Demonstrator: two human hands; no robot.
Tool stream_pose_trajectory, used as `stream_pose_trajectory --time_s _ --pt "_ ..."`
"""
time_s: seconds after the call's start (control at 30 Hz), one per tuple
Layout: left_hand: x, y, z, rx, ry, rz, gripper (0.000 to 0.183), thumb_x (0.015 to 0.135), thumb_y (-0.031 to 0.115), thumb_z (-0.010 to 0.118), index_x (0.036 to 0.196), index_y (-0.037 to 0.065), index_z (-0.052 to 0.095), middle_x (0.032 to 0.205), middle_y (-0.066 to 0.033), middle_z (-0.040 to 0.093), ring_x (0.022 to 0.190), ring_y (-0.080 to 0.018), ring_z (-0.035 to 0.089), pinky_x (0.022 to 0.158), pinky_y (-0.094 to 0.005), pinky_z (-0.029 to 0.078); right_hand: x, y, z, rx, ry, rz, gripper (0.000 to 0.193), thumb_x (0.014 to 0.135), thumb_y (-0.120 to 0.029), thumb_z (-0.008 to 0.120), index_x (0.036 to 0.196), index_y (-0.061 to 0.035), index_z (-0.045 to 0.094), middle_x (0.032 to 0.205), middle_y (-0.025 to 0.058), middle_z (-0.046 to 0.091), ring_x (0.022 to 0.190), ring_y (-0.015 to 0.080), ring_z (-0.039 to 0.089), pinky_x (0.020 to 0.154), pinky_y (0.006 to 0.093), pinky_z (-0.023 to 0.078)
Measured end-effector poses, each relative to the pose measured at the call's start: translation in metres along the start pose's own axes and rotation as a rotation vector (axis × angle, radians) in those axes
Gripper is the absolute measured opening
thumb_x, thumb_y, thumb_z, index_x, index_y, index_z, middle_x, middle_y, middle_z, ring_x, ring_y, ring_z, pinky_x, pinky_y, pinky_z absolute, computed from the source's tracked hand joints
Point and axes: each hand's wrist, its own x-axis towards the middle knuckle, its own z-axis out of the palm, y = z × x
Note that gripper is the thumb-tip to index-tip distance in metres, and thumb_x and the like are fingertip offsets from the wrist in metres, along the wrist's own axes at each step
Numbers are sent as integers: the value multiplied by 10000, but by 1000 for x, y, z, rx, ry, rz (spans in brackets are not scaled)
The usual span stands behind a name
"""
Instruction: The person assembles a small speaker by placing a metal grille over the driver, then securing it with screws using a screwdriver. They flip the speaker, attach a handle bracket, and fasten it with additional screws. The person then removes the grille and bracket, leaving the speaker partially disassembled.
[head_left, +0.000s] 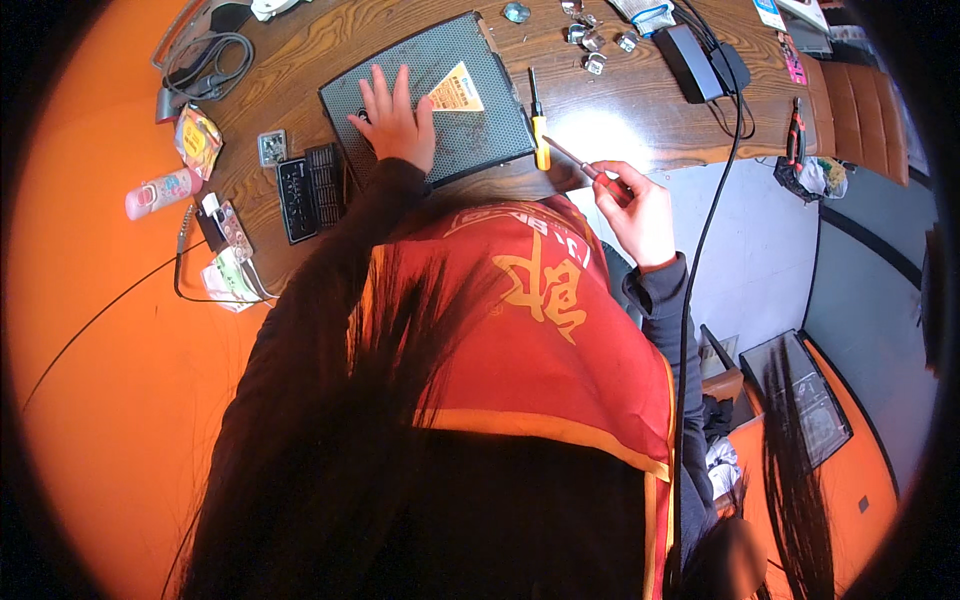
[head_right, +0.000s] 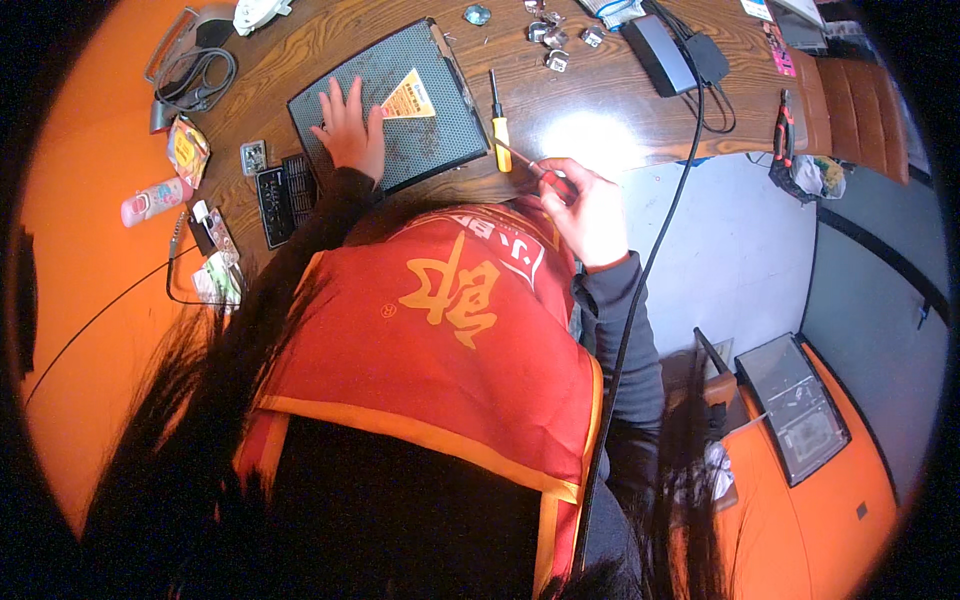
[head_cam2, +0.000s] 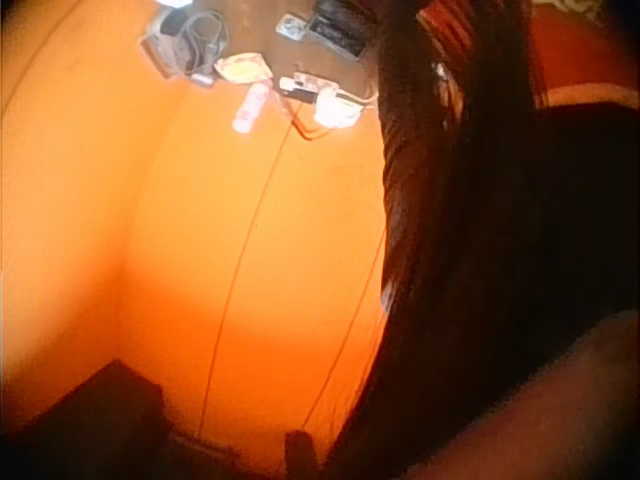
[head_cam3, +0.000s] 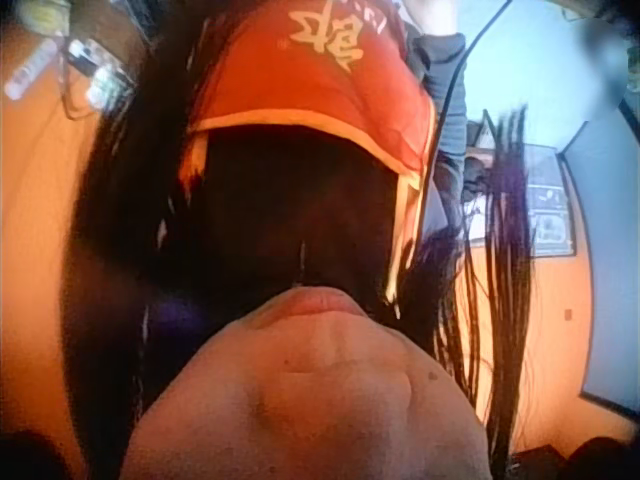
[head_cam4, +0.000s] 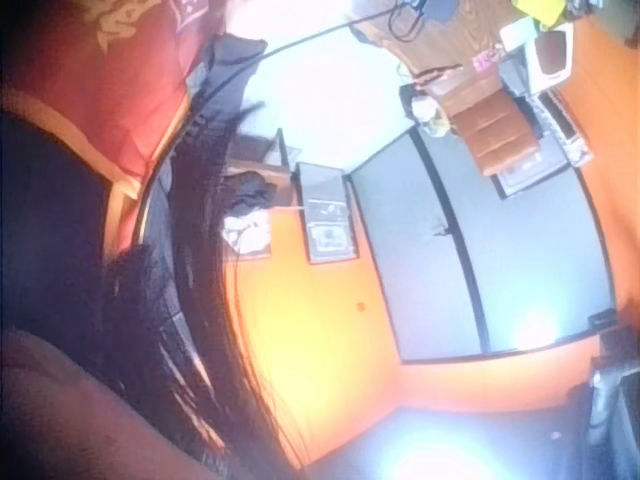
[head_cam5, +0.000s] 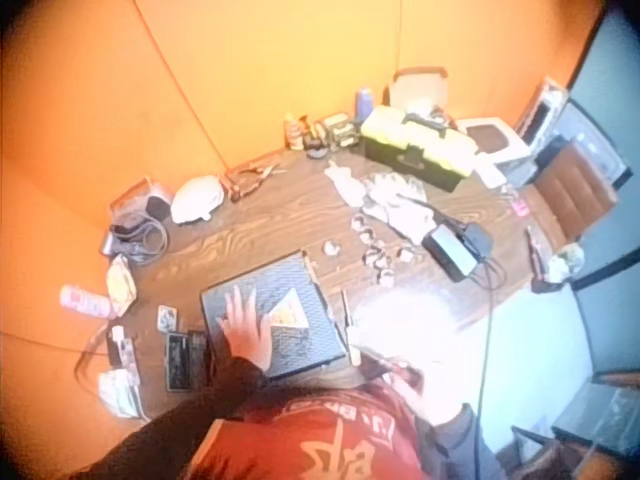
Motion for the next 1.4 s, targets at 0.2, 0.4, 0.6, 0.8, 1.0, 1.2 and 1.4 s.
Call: stream_pose_trajectory --time_s 0.2,0.4,0.6,0.8,1.0,1.2,1.4 --pt "-36 19 5 178 -194 451 626 810 495 524 1365 267 344 1446 -203 182 1328 -436 133 937 -730 59 12 -8 4 -86 -92 43 181 805 -54 611 979 -26 646 781 91 669 717 78 632 645 230 505" --pt "-35 31 17 133 -232 457 708 763 587 550 1377 316 322 1444 -245 150 1304 -466 162 926 -728 89 18 -22 -1 -266 -137 -89 187 773 -39 604 955 -34 648 724 133 639 623 183 640 588 274 501" --pt "-36 34 20 186 -241 451 678 786 586 510 1378 319 313 1440 -232 171 1299 -469 160 948 -714 61 50 -24 -12 -443 -329 -356 148 768 -149 595 876 -54 631 638 148 589 599 297 598 573 372 480" --pt "-35 35 24 181 -218 453 672 769 578 530 1358 308 355 1433 -234 186 1293 -467 178 951 -713 70 61 -35 1 -541 -426 -211 142 773 -94 602 901 -37 624 651 129 609 615 301 614 585 358 489" --pt "-35 37 23 165 -225 449 654 760 533 568 1345 317 372 1426 -239 186 1285 -491 163 921 -740 84 70 -82 34 -822 -190 -575 84 624 -93 616 681 -32 610 602 148 574 590 293 592 546 362 478" --pt "-33 43 32 126 -267 621 689 768 499 556 1316 112 395 1437 -149 227 1344 -260 199 957 -702 105 75 -105 39 -832 -259 -397 95 626 -97 642 699 -40 620 651 142 591 646 287 619 593 357 499" --pt "-29 43 34 108 -313 593 716 759 491 566 1343 133 359 1420 -128 277 1336 -246 227 978 -678 103 84 -103 44 -882 -363 -190 164 754 -79 545 859 26 616 751 179 627 703 260 645 597 374 521"
